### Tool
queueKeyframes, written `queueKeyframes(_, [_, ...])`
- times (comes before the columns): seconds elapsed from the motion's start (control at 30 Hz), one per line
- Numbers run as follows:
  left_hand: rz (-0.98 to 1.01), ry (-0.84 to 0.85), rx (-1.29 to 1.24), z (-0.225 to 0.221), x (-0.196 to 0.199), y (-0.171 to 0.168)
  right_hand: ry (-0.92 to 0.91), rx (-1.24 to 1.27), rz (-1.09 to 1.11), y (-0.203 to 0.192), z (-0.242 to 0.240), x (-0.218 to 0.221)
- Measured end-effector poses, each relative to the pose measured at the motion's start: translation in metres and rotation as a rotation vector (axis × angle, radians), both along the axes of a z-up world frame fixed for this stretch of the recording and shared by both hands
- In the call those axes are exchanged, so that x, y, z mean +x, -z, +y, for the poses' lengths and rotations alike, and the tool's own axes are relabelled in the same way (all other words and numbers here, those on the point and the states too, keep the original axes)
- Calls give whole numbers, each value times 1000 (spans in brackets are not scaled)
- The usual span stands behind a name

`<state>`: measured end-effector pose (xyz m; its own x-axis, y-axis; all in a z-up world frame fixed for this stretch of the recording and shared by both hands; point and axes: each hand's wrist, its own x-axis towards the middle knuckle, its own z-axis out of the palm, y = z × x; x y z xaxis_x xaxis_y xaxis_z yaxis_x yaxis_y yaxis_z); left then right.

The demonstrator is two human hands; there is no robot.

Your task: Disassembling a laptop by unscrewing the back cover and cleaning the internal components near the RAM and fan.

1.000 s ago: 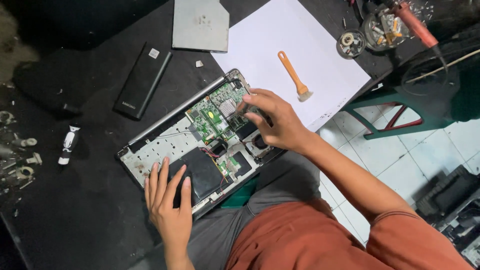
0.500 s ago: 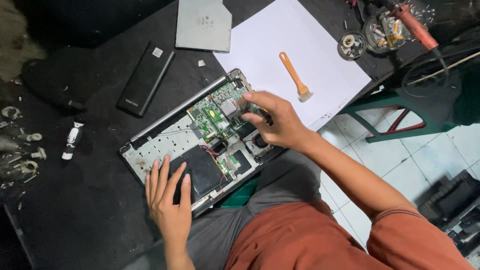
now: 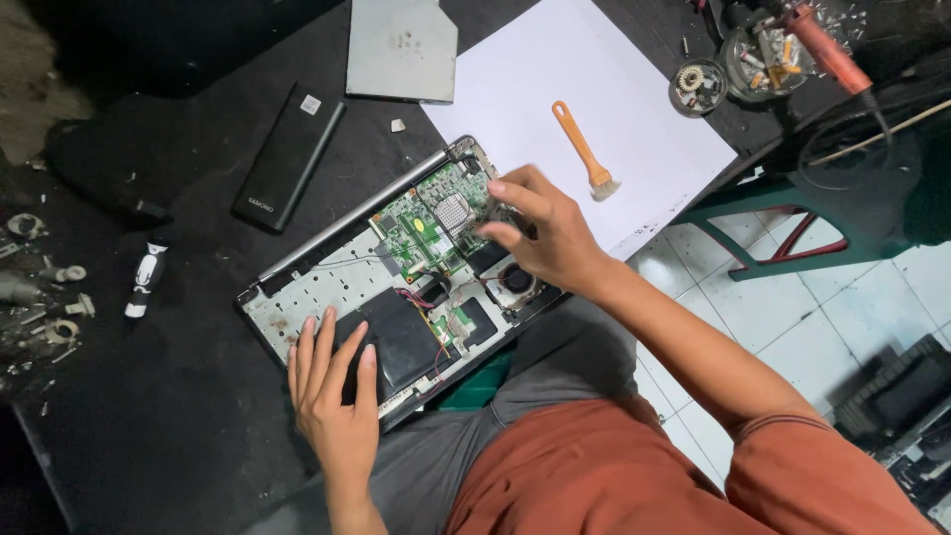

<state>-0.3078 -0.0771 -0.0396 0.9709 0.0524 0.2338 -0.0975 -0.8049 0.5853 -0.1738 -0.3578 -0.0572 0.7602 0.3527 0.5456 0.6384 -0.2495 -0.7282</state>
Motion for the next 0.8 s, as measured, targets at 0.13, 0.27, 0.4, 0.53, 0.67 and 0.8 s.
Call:
queueKeyframes(0.13, [6, -5, -3, 1, 0, 2, -28, 19, -32, -1, 1, 1])
queueKeyframes(0.27, [6, -6, -7, -1, 0, -3, 47, -7, -44, 0, 0, -1])
queueKeyframes(0.4, [-5, 0, -10, -1, 0, -4, 23, 23, 34, 2, -1, -4])
queueKeyframes(0.53, [-10, -2, -5, 0, 0, -1, 65, -18, -27, 3, -1, -6])
queueKeyframes(0.67, [-15, -6, -7, -2, 0, -3, 147, -115, -171, 12, 0, -1])
queueKeyframes(0.8, [-13, -11, -3, -2, 0, -3, 84, -44, 21, 1, -1, -8])
